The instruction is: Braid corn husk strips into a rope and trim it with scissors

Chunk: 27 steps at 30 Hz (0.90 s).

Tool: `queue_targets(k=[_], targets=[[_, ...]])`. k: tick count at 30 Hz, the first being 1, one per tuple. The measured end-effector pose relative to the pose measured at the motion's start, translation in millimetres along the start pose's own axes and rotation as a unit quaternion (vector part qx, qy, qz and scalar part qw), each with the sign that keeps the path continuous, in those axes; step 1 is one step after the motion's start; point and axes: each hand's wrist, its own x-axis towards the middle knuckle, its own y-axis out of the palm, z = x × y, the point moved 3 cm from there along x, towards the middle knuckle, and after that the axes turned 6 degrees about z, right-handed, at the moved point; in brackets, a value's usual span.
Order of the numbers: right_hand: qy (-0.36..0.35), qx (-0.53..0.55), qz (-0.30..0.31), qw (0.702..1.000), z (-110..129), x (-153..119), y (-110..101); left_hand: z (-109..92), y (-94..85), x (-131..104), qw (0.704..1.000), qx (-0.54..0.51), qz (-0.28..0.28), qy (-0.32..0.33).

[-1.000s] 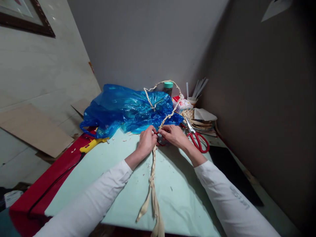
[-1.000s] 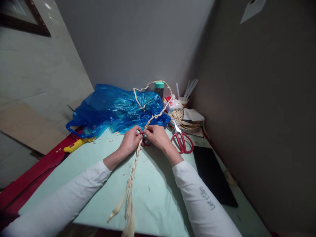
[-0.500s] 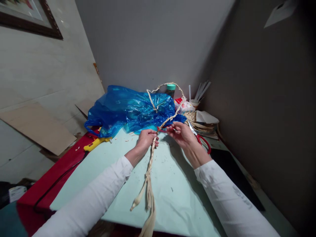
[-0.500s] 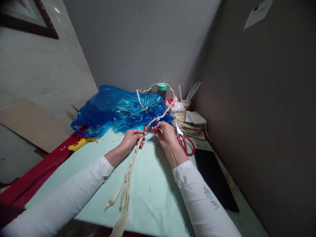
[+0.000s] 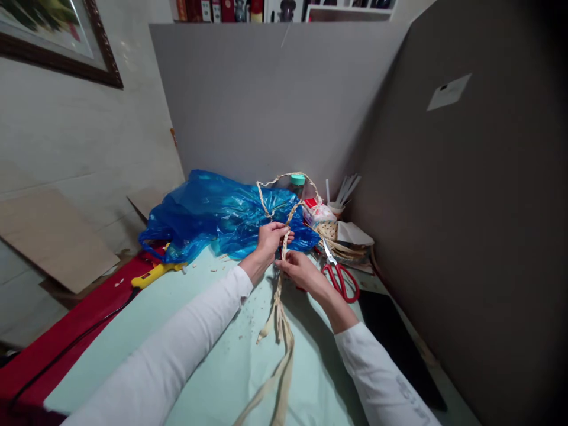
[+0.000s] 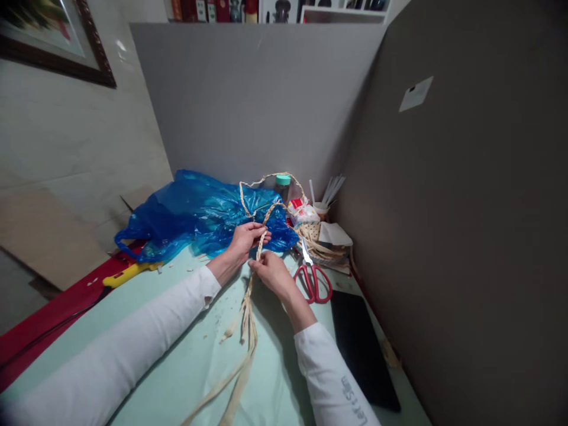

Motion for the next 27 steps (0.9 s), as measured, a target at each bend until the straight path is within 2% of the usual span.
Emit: queue_targets(k=[3, 7, 10, 14, 16, 18, 21, 27], targets=[[-0.012, -0.022, -0.009, 1.0, -3.9, 4.5, -4.2, 0.0, 6.3, 8.8, 1.0, 0.002, 0.015, 0.003], [-0.027, -0.031, -0.034, 0.999, -7.3, 6.9, -11.7, 6.9, -2.2, 3.7, 1.0, 0.027, 0.009, 0.007], [-0.034, -0.041, -0.068, 0.996, -11.2, 8.5, -16.9, 14.6, -13.1, -18.4, 0.999, 0.046, 0.026, -0.01], [-0.036, -0.076, -0.102, 0.991, -15.1, 9.9, -21.7, 26.8, -17.2, -57.1, 0.987, 0.038, 0.125, -0.099], [-0.032, -0.108, -0.102, 0.988, -14.4, 9.4, -22.9, 32.0, -16.7, -70.4, 0.978, 0.022, 0.153, -0.14], [-0.026, -0.151, -0.09, 0.984, -11.3, 7.7, -22.9, 34.9, -17.1, -75.4, 0.977, 0.005, 0.146, -0.153], [-0.016, -0.233, -0.051, 0.971, -3.3, 3.0, -19.4, 35.8, -20.2, -70.8, 0.986, -0.022, 0.103, -0.13], [-0.009, -0.407, 0.023, 0.913, 11.1, -11.0, -3.4, 40.7, -26.8, -54.7, 0.995, -0.033, 0.045, -0.083]])
